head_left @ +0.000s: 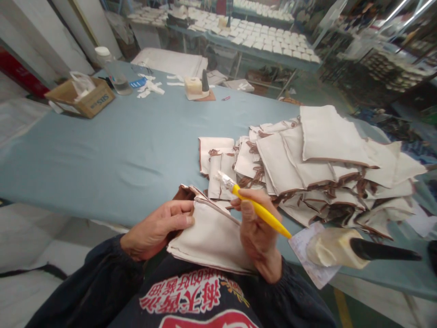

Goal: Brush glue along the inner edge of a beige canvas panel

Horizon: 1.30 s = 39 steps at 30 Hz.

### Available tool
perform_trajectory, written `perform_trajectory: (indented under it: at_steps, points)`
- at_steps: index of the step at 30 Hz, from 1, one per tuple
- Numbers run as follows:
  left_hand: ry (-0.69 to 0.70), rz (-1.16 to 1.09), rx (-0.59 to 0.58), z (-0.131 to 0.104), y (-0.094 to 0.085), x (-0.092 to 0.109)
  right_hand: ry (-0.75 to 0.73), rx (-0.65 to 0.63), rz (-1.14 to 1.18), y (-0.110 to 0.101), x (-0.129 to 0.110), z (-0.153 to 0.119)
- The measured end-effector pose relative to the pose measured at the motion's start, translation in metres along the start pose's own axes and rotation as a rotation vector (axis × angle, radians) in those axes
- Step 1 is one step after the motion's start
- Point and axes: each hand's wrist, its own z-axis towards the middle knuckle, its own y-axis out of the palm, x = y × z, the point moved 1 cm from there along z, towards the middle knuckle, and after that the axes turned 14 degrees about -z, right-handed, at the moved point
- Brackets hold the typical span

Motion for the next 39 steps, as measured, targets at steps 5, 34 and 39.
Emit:
perform_trajectory:
  at_steps: [5,34,39]
  points:
    - [0.011,0.041,-0.046,0.002,-0.002,0.007,-0.026,-0.054,-0.114,0.026,0.002,0.0]
    - [0.701,1.267,0.008,-0.039,-0.034,-0.015,0.244,-0.061,0.131,0.002,-0.054,-0.023]
    - [0.54,1.051,0.033,-0.031,-0.034,-0.012,0.281,-0.161,0.251,0.003,-0.051,-0.01]
